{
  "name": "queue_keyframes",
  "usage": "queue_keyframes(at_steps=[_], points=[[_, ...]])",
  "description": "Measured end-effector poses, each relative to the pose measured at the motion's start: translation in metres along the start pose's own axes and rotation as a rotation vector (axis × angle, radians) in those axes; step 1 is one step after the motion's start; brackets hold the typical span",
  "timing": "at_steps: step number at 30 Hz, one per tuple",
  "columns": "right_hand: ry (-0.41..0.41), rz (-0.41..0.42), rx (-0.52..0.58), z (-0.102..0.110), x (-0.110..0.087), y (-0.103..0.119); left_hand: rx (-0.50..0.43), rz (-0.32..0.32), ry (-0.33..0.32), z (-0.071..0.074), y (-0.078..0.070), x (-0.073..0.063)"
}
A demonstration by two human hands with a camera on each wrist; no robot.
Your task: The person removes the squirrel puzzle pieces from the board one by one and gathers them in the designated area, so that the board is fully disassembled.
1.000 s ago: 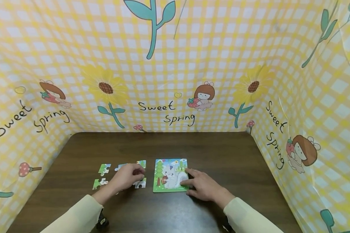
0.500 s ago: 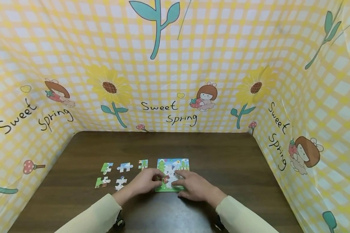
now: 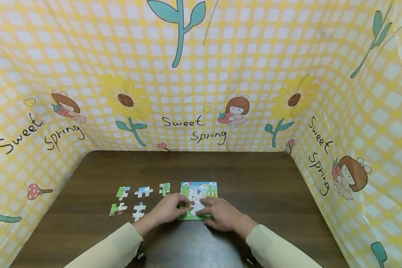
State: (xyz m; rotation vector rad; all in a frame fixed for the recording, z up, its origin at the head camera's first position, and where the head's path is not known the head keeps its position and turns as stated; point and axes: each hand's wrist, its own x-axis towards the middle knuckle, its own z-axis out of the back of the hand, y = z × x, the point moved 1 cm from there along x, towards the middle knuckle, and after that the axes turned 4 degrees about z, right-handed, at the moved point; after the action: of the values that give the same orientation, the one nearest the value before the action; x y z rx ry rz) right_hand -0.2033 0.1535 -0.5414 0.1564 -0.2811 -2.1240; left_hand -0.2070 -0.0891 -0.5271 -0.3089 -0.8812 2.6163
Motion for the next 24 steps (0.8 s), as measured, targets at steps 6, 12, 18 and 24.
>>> queue_keyframes(at_steps=[6, 12, 18, 24], points=[[0.014, -0.012, 0.009, 0.0008, 0.0002, 0.0007, 0.004, 0.016, 0.026, 0.0022, 0.0003, -0.0008], [0.017, -0.023, 0.002, 0.0012, 0.0006, 0.0002, -0.022, 0.023, 0.023, 0.005, 0.0011, 0.0041], [0.02, -0.029, 0.014, -0.0001, 0.0007, 0.0007, -0.065, 0.026, -0.001, 0.0066, 0.0005, 0.0083], [0.023, -0.033, 0.03, -0.0006, -0.0011, 0.0016, -0.174, 0.074, 0.023, 0.0066, 0.0013, 0.0082]])
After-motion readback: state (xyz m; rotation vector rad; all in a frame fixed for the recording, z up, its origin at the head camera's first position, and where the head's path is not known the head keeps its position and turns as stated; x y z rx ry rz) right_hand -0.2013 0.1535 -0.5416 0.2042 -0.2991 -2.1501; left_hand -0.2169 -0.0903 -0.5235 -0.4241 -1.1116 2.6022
